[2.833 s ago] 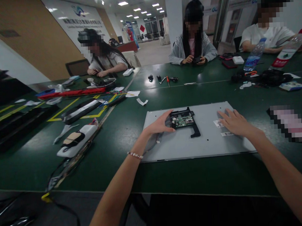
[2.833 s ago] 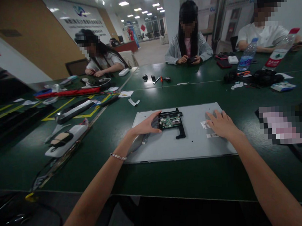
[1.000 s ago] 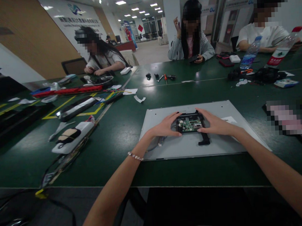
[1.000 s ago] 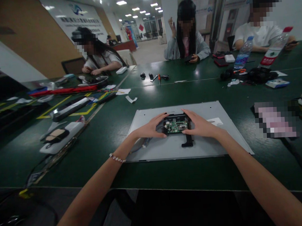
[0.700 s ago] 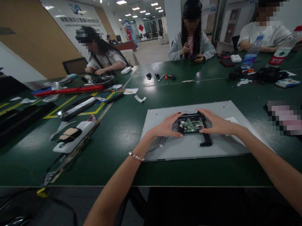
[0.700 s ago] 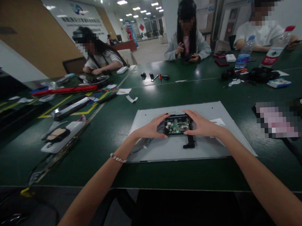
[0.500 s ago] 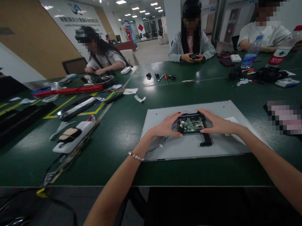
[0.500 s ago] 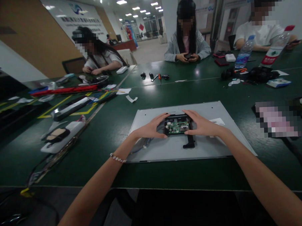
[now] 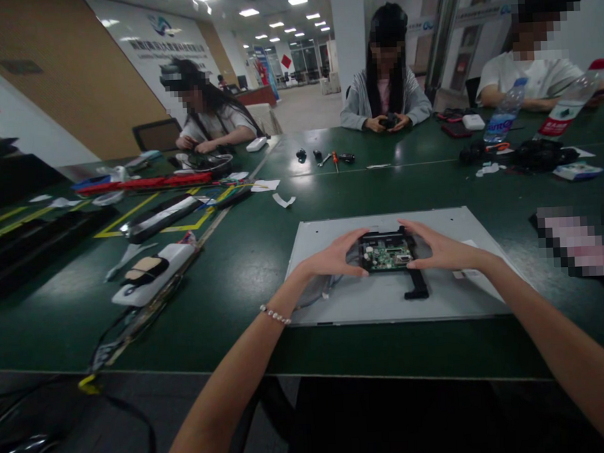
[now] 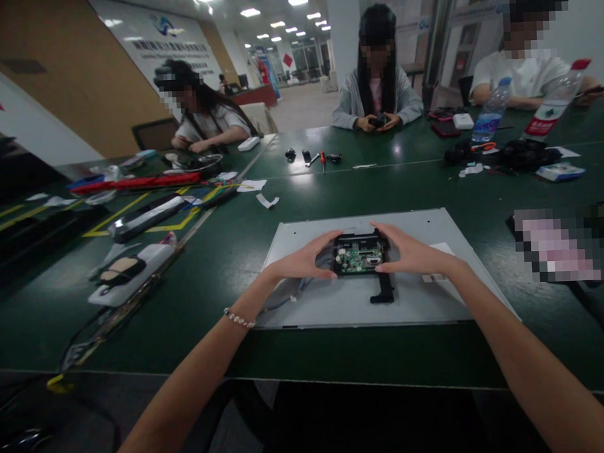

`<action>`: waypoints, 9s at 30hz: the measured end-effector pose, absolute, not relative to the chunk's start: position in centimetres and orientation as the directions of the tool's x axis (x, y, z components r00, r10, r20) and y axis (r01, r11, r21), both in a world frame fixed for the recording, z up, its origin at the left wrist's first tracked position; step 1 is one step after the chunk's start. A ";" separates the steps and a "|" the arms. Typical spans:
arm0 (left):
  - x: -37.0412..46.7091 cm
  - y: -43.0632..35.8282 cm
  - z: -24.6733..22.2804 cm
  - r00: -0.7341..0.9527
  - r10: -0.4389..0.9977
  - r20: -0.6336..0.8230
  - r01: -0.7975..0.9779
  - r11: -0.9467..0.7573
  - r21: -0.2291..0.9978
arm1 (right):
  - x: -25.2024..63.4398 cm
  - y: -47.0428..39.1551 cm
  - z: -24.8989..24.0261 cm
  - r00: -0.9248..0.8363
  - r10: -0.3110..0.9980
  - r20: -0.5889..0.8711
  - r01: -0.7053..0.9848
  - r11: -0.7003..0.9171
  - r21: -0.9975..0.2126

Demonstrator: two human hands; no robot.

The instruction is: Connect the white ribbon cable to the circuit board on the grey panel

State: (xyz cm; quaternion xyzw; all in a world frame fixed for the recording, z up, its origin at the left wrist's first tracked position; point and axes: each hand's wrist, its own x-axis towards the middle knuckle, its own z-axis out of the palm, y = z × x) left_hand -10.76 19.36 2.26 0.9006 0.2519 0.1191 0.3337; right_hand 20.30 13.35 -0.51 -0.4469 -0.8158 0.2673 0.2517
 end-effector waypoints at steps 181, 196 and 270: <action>-15.9 24.7 4.7 -0.049 0.935 0.350 0.939 -0.077 0.336 | 17.2 15.9 -2.1 -0.170 0.882 0.440 0.729 0.413 -0.547; -20.1 26.4 0.1 -0.189 0.939 0.287 0.949 0.100 0.300 | 16.8 16.0 -2.4 -0.232 0.862 0.450 0.780 0.441 -0.443; -11.7 19.7 6.9 0.475 0.830 -0.291 0.762 -0.223 0.607 | 10.3 8.2 2.7 -0.639 0.617 0.460 0.594 0.775 -0.214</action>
